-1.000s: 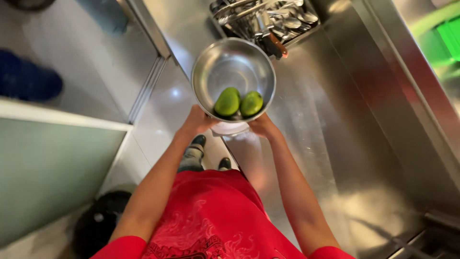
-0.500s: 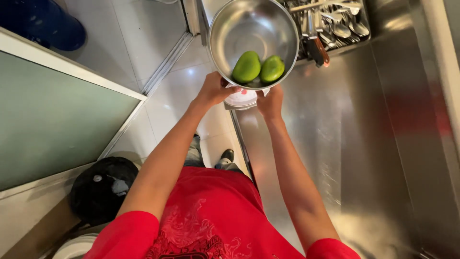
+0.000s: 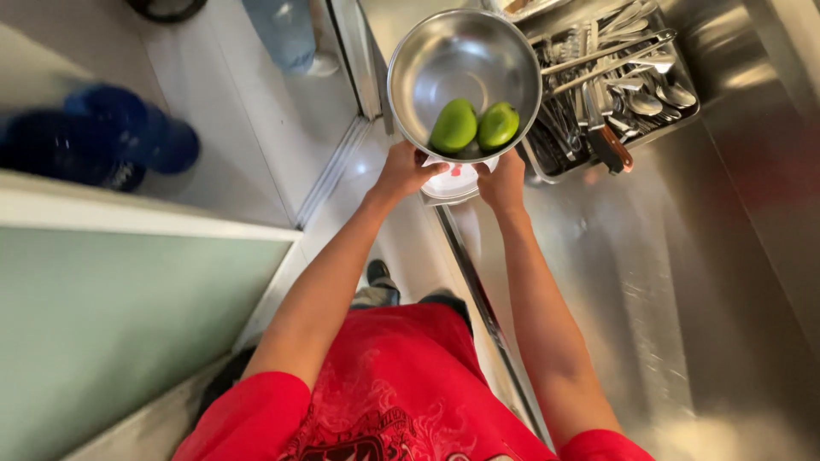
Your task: Carry a bowl of water, fold a cleaning cloth, and organize bowls and utensils in a restaurant kitchen.
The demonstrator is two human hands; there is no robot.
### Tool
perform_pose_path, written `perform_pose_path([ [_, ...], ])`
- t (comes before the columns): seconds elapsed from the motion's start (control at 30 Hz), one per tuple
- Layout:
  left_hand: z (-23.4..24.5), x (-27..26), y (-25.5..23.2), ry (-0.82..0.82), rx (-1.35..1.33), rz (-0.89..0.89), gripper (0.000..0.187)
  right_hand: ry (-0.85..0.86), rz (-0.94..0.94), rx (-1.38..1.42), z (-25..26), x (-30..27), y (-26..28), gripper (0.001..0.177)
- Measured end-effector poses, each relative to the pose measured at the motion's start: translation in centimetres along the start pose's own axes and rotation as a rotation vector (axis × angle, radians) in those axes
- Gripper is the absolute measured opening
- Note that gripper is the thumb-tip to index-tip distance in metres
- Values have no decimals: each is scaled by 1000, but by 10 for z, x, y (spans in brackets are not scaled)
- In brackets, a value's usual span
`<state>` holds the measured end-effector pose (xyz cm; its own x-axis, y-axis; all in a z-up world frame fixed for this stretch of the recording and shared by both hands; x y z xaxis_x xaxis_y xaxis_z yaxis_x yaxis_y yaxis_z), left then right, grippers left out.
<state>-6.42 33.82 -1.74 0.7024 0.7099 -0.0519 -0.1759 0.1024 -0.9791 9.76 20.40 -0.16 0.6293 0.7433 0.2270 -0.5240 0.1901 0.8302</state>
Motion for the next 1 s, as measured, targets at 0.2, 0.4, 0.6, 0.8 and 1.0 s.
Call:
perform_pose_path([
  [0.2, 20, 41, -1, 43, 184, -69, 35, -34, -58, -22, -19, 29, -3, 42],
  [0.4, 35, 70, -6, 49, 253, -91, 36, -60, 57, 17, -32, 61, -1, 43],
  [0.6, 50, 103, 13, 22, 258, -44, 33, -68, 60, 61, -49, 94, 2, 44],
  [0.8, 66, 126, -5, -34, -39, -102, 43, -72, 79, 60, -68, 130, 6, 45],
  [1.0, 77, 179, 9, 30, 82, -67, 39, -94, 12, 26, -87, 175, -18, 40],
])
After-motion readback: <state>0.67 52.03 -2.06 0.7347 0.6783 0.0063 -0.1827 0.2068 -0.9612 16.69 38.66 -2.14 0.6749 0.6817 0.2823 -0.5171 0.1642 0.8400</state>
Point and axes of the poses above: each hand's wrist, its own x-axis towards the middle knuckle, its own z-axis out of the back of the hand, y = z × x, the point moved 3 cm from there along x, towards the middle knuckle
